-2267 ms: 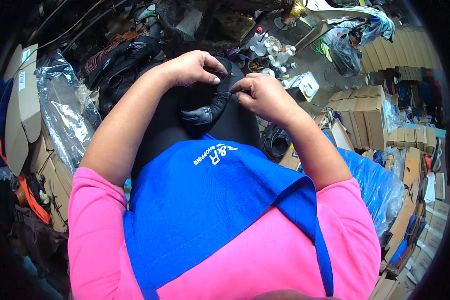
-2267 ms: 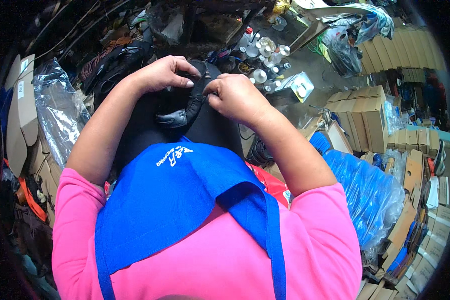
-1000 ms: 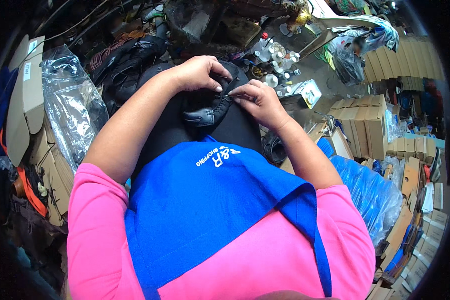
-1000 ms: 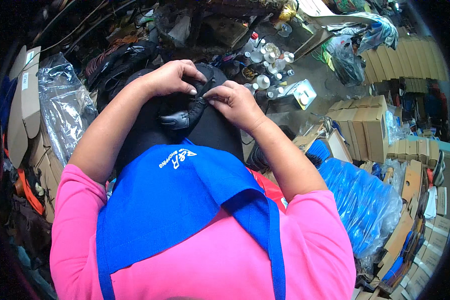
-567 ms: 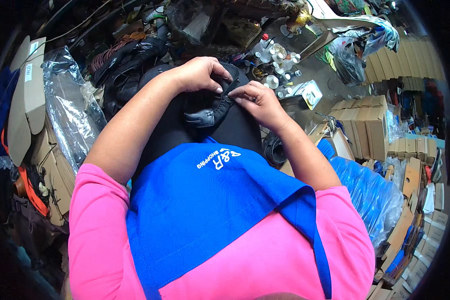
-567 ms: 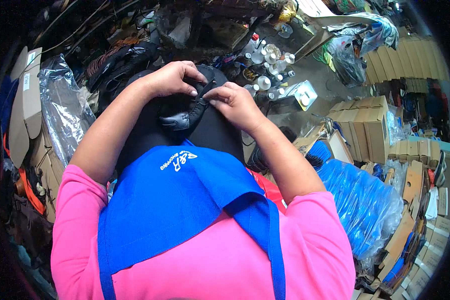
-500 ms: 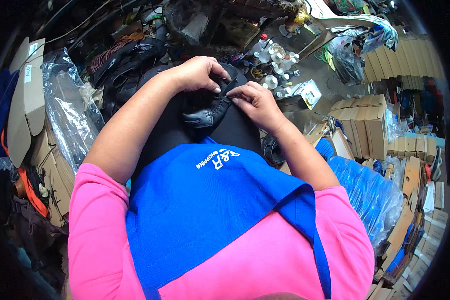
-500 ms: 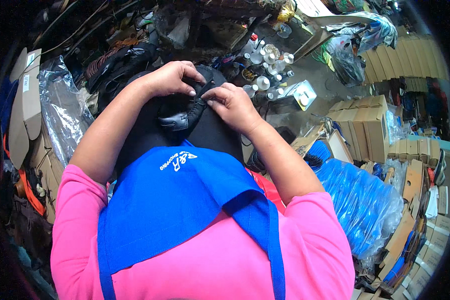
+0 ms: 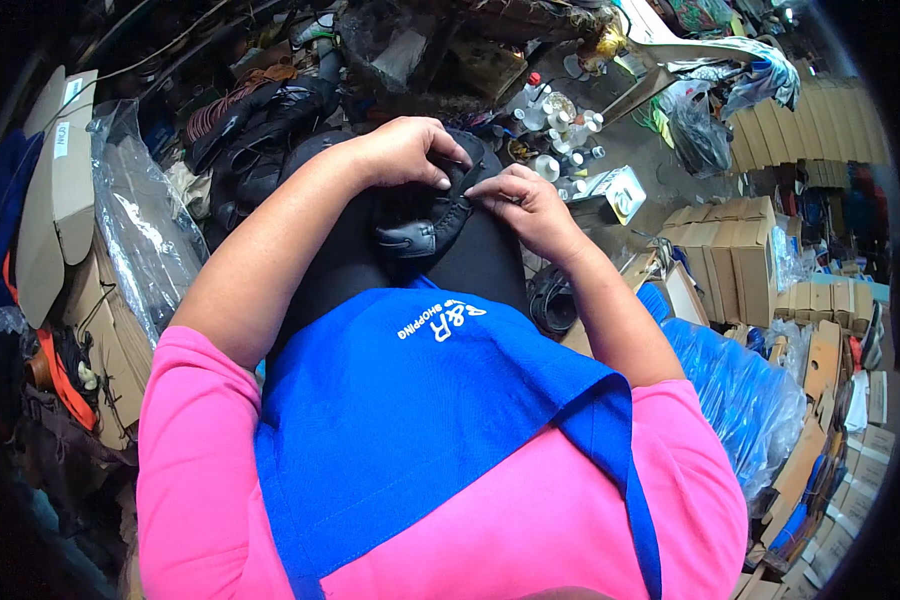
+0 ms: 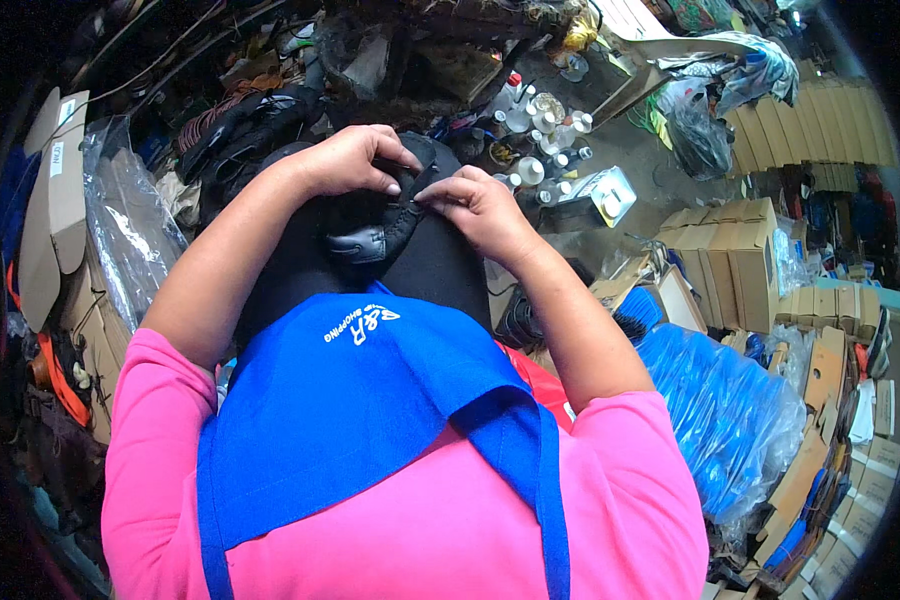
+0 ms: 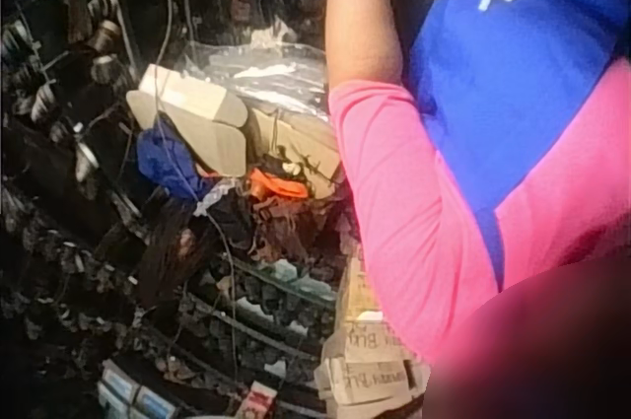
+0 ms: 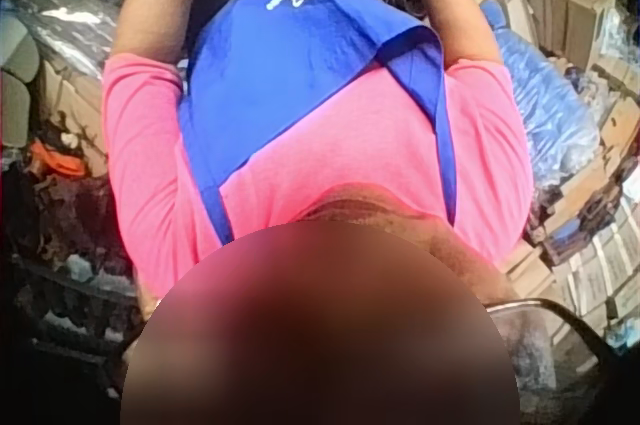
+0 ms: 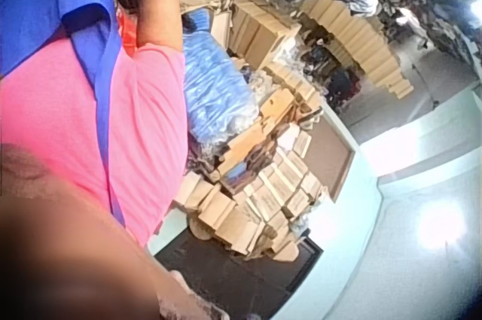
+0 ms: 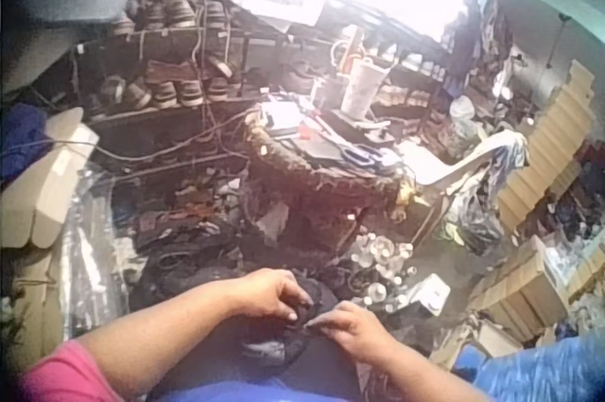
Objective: The person is hand-stitching the edge of a black shoe upper in a workshop setting.
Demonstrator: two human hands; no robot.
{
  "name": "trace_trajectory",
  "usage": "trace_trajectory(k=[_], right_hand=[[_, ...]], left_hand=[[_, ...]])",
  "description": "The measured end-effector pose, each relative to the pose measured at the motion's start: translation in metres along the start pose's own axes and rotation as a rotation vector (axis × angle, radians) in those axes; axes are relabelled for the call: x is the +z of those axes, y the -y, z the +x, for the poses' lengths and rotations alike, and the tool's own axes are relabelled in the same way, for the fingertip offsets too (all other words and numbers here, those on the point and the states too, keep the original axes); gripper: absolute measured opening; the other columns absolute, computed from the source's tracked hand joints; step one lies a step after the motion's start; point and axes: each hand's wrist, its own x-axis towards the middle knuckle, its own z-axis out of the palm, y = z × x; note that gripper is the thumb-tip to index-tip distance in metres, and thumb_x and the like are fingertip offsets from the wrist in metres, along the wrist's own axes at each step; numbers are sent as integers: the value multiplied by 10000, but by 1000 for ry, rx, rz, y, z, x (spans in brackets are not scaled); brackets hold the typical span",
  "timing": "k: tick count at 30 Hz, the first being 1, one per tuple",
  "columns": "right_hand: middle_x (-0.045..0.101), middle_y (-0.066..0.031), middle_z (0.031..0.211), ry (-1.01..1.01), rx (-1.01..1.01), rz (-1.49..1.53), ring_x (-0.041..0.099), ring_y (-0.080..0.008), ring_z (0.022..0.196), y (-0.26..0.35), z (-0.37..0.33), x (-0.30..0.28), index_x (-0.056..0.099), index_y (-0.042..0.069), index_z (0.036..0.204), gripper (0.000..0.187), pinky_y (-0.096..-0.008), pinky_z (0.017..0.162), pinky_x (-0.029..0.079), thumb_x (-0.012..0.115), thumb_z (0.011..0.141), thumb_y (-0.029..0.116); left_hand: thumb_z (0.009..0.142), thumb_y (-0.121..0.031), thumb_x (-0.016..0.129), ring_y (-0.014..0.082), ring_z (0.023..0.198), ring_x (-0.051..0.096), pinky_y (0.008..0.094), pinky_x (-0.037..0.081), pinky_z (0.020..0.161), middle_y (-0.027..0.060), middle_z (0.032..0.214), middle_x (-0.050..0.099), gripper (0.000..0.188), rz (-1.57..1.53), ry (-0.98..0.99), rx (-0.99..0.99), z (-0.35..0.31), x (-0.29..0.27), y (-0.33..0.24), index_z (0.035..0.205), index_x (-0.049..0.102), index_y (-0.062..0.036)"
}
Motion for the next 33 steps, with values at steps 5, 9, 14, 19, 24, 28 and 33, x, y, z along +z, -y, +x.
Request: trace_trajectory(k=[5,9,14,19,24,28,33], right_hand=[[580,-85,797,-16,19,0,591,-253,787,-1,2,6,708,139,916,155,-341,721,480,668,775,90],[595,-98,799,-79,-93,-107,585,-293,788,9,-2,7,687,111,886,128,-371,701,465,649,765,91],[599,-80,799,-90,-157,-287,579,-277,774,19,-13,3,689,116,884,115,-381,702,442,640,780,121],[600,-83,808,-107,-81,-214,582,-275,779,12,-12,10,689,112,897,123,-370,697,447,642,784,111],[588,-79,804,-37,30,-52,597,-211,773,6,1,11,693,94,930,146,-311,705,482,679,785,96],[576,-64,812,76,54,31,590,-184,757,14,1,-3,701,110,942,158,-297,702,483,687,785,101],[559,-62,809,110,78,-97,586,-188,750,22,-3,-10,708,151,988,218,-297,674,481,699,776,104]], left_hand=[[651,-65,766,230,937,573,322,453,866,89,944,599,424,-23,-2,-5,0,1,1,1065,684,-106],[667,-70,757,227,941,573,320,451,869,85,940,595,409,-35,-17,-5,-2,2,3,1068,682,-100],[674,-92,762,240,964,602,321,472,874,108,983,622,413,-29,-17,19,-4,0,5,1078,684,-122],[683,-80,748,225,941,576,320,451,874,86,948,597,393,-67,17,7,0,0,5,1070,679,-90],[684,-82,743,226,938,580,317,452,864,86,954,600,378,-49,19,-2,-1,-3,2,1056,677,-76],[732,-112,701,190,909,592,305,449,858,68,937,630,289,-227,46,-48,-7,-7,-1,1009,663,-39],[763,-111,668,146,894,600,294,453,853,54,936,672,260,-254,146,-55,-5,-10,0,1014,663,-43]])
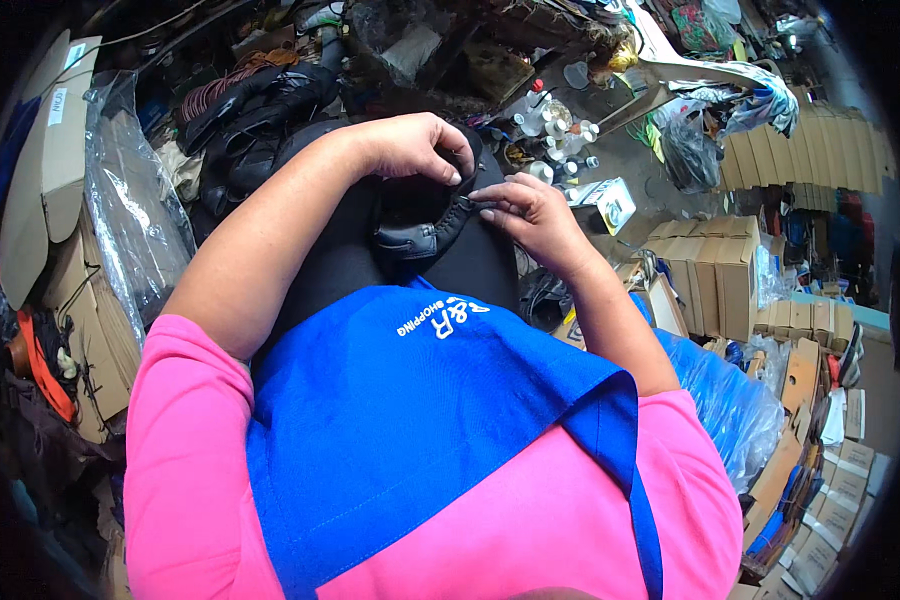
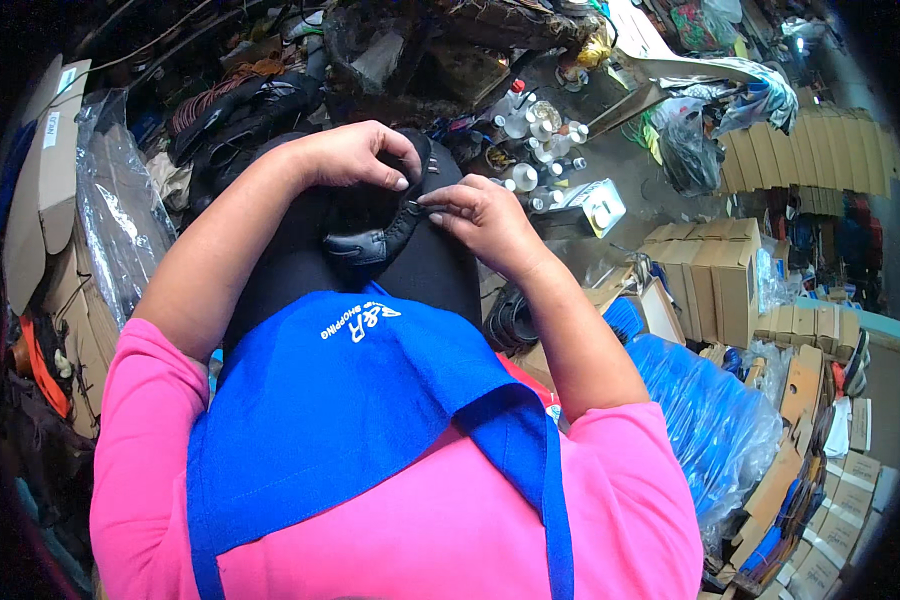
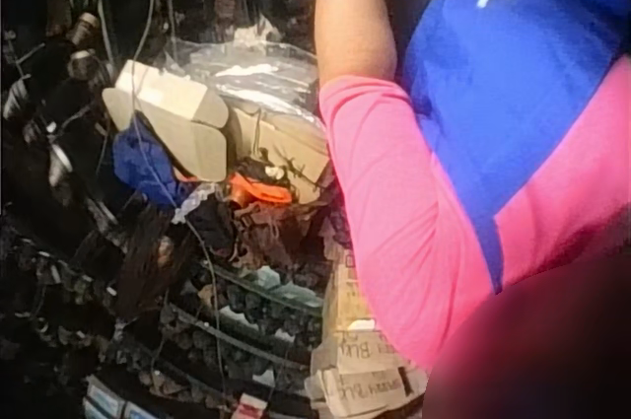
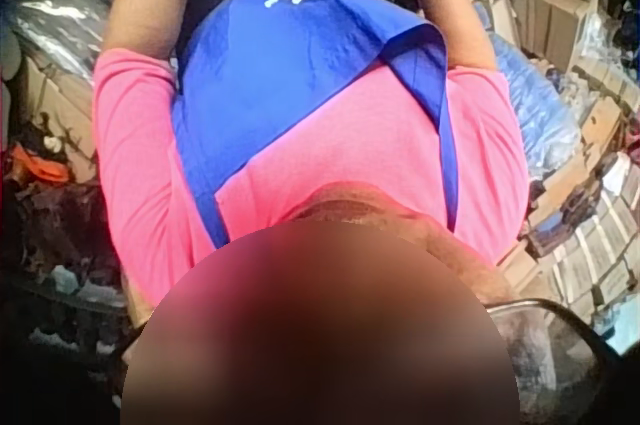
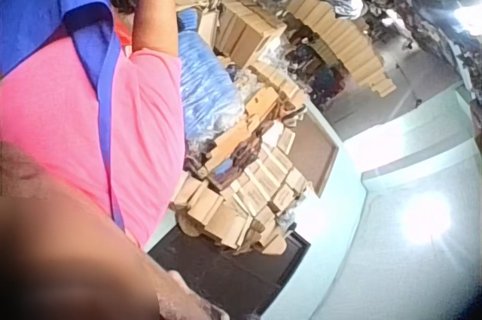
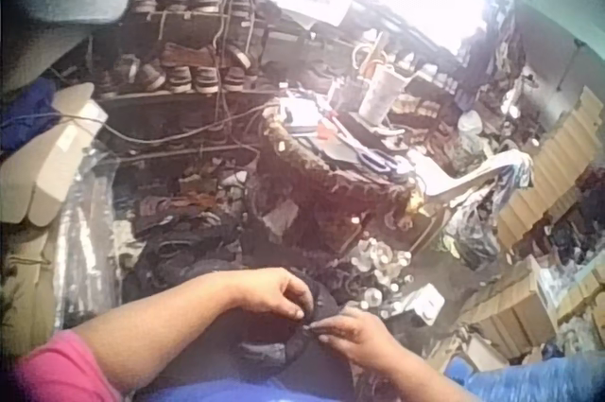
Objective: The person is hand-stitching the edge of a black shoe upper in a workshop setting.
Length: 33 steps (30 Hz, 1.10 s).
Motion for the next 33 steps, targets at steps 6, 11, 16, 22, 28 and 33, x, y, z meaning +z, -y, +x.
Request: trace_trajectory(k=[6,11,16,22,28,33], right_hand=[[556,-67,804,-20,-3,-26,586,-198,747,-3,3,-1,715,163,970,201,-309,669,481,692,780,102],[560,-71,803,-18,-41,-50,593,-208,756,1,6,-1,717,160,960,184,-318,675,483,691,783,116],[565,-77,802,-13,-108,-106,596,-209,754,-1,9,-1,718,163,962,186,-321,676,483,686,785,117],[559,-41,846,104,61,252,563,-156,788,-19,14,1,716,147,994,195,-279,714,457,658,813,101],[559,-13,890,206,102,378,541,-121,856,-32,21,-3,712,132,1010,202,-271,771,442,644,825,87],[575,-9,934,264,77,454,537,-110,926,-35,26,-5,687,70,1031,191,-257,835,416,623,855,108]], left_hand=[[774,-71,644,139,915,610,283,460,864,56,989,687,304,-55,86,41,3,-4,8,1077,673,-59],[776,-52,634,140,921,612,279,457,876,54,991,689,306,-101,93,77,2,-4,9,1080,670,-44],[782,-71,653,152,929,594,300,444,884,66,946,671,235,-91,56,46,5,-1,6,1009,671,-11],[765,-95,694,170,963,575,317,430,897,60,977,640,314,23,130,6,8,-5,7,1067,631,-32],[751,-96,706,167,942,576,315,444,865,53,991,637,360,53,190,-20,11,-11,6,1101,625,-63],[746,-103,710,156,919,577,312,453,834,48,984,640,364,46,170,-22,9,-10,5,1100,628,-70]])
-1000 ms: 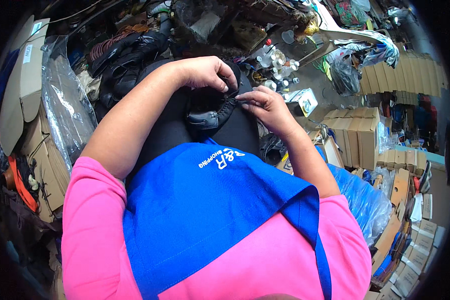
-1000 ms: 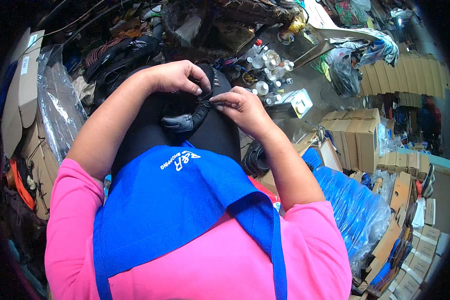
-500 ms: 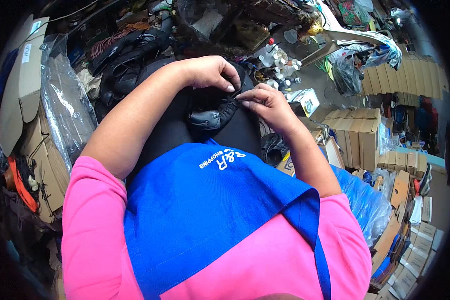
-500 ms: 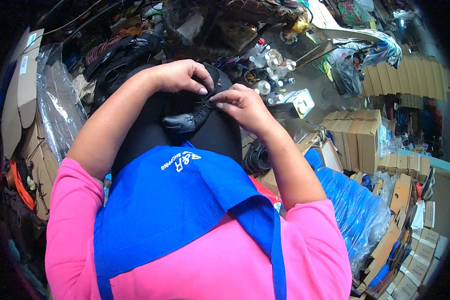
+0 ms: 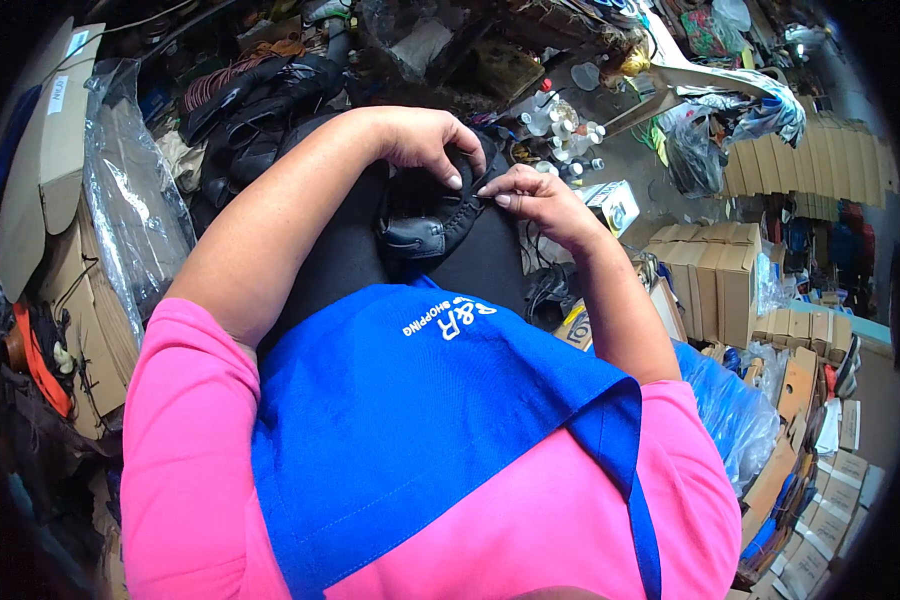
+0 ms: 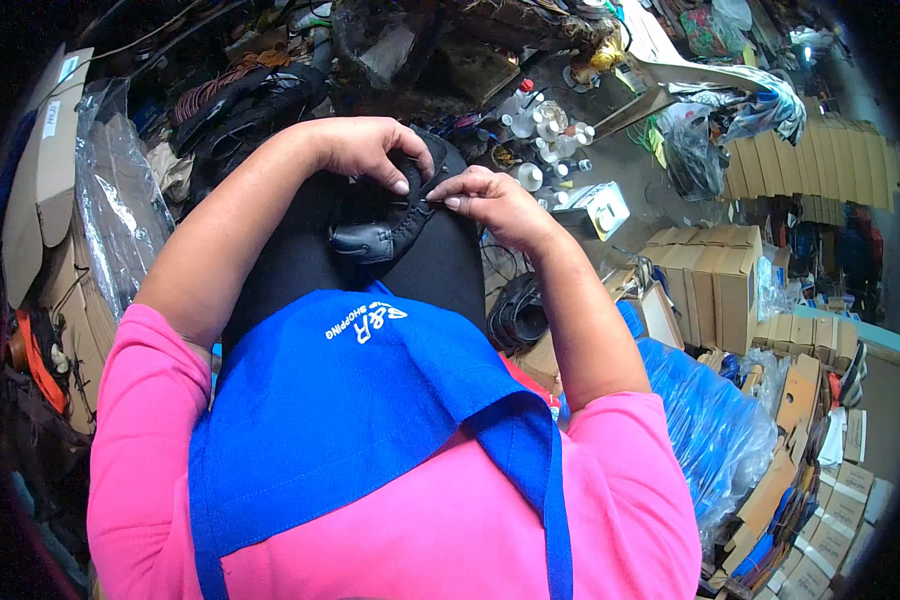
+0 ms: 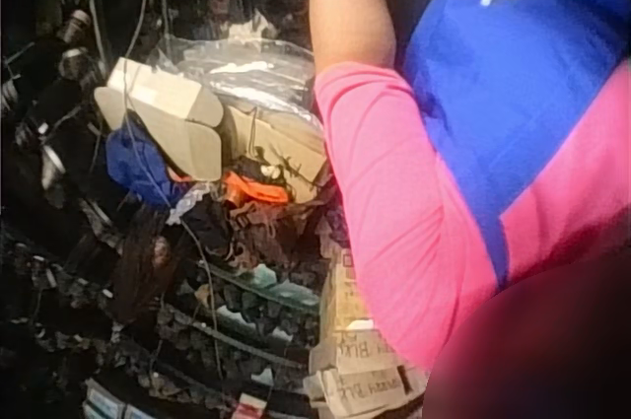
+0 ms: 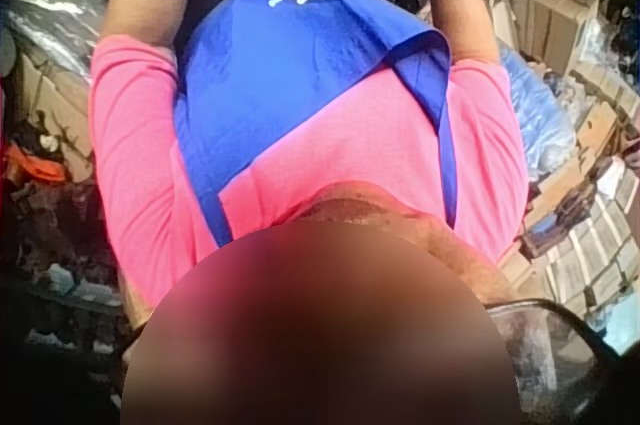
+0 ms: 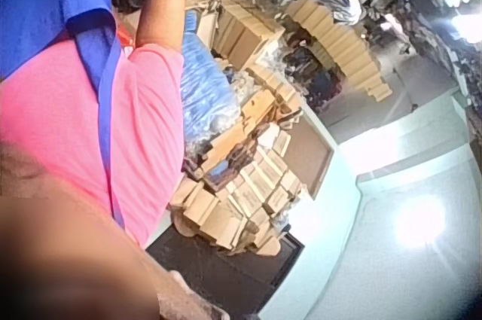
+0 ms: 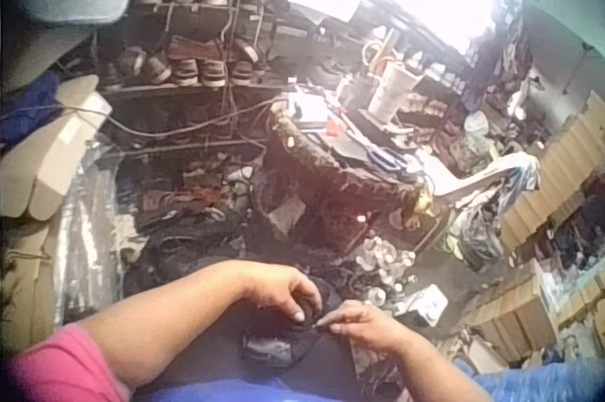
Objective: The person is hand-stitching the edge of a black shoe upper in a workshop setting.
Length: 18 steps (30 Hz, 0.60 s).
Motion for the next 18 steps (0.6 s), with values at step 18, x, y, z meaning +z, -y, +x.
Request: trace_trajectory(k=[18], right_hand=[[556,6,891,25,-7,-103,516,-98,907,-1,6,-4,687,75,994,152,-245,821,398,611,864,88]], left_hand=[[745,-115,710,160,917,580,315,447,832,61,968,645,363,26,-34,2,-2,2,-2,1095,631,-62]])
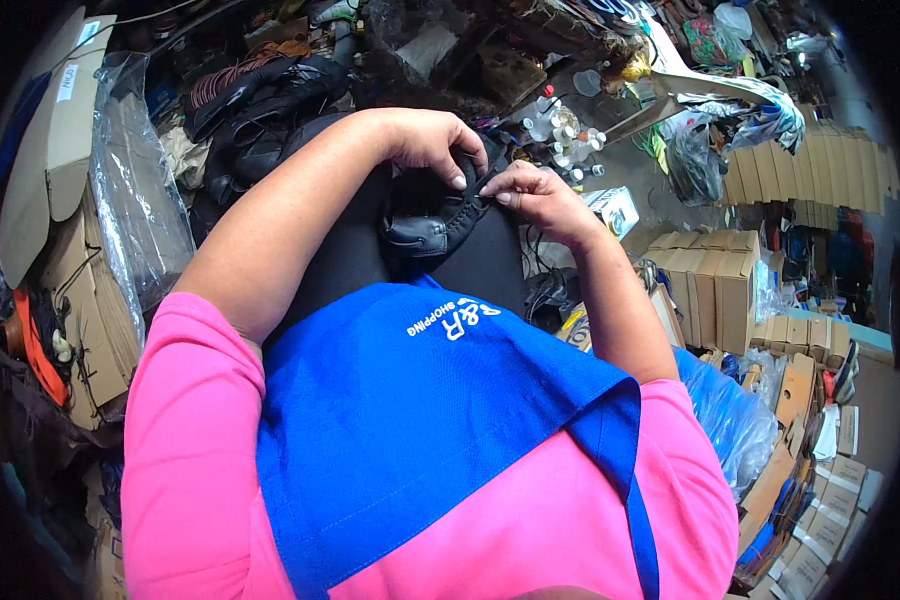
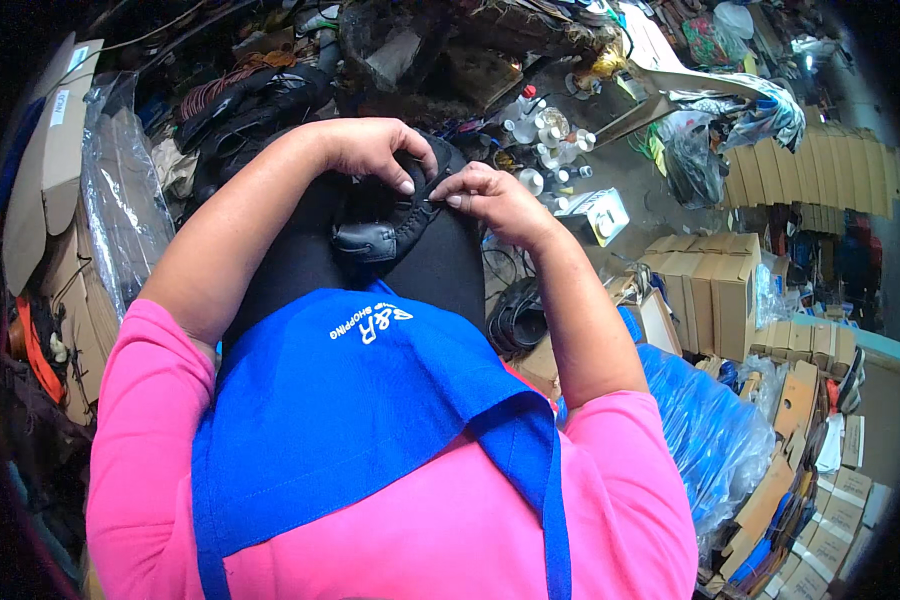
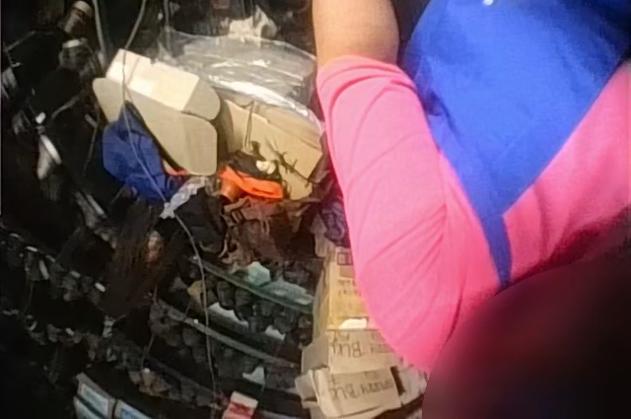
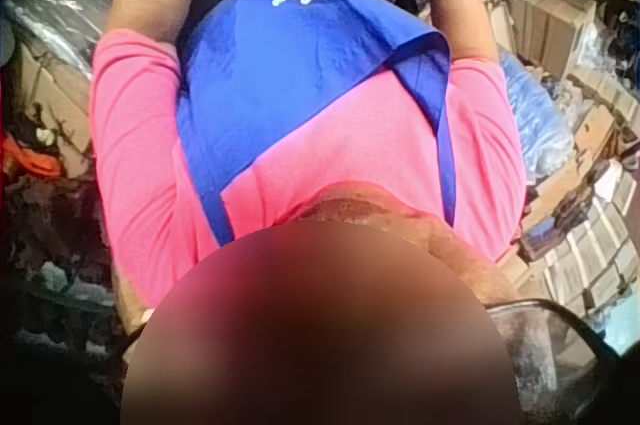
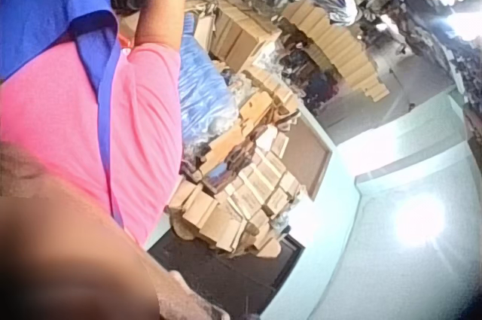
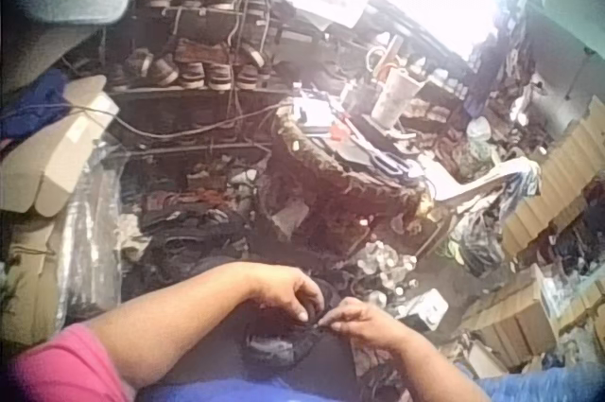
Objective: The person is hand-stitching the edge of a black shoe upper in a workshop setting.
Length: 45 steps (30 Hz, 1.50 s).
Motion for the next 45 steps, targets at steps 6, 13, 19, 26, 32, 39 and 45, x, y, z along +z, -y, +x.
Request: trace_trajectory(k=[6,13,19,26,32,39,45], right_hand=[[555,6,905,8,-41,-5,513,-104,919,-4,1,-2,687,75,999,160,-248,834,395,614,858,95],[613,-29,914,-152,26,-70,580,-97,842,10,-3,16,699,72,996,194,-246,770,469,691,804,96],[625,-23,938,-283,11,261,558,-87,891,6,-21,17,661,26,1030,196,-244,808,443,610,886,149],[486,-62,934,-281,-144,-169,497,-200,955,-8,-28,14,668,138,901,244,-306,813,419,767,711,255],[533,-80,963,-306,-227,-368,503,-276,984,-25,-31,6,614,80,711,206,-389,866,398,722,654,246],[625,-90,854,-943,-210,486,610,-251,838,-35,-21,2,631,40,833,312,-372,780,469,526,938,314],[368,-5,570,-374,-175,1758,401,-165,566,-15,-33,30,440,116,655,436,-388,726,425,426,962,425]], left_hand=[[747,-108,709,145,910,578,306,448,828,46,968,645,358,-18,0,-5,1,1,4,1092,632,-54],[699,-108,740,176,920,585,315,454,847,65,975,637,403,-18,-61,-1,2,6,5,1085,637,-57],[620,-107,773,275,953,582,351,470,827,100,965,570,357,288,-713,43,-36,42,-8,941,627,-55],[654,-107,720,289,857,604,366,488,754,120,884,592,217,411,-559,-14,-38,57,-18,848,650,-41],[674,-87,639,318,763,632,405,488,687,172,767,625,213,248,-424,-102,-46,49,-22,872,597,-20],[849,-77,545,285,778,618,362,471,701,150,843,636,154,550,-878,-241,-87,8,-37,980,606,-25],[991,-354,389,159,742,545,334,426,746,72,820,597,372,-1587,-790,162,-65,25,-20,822,581,-83]])
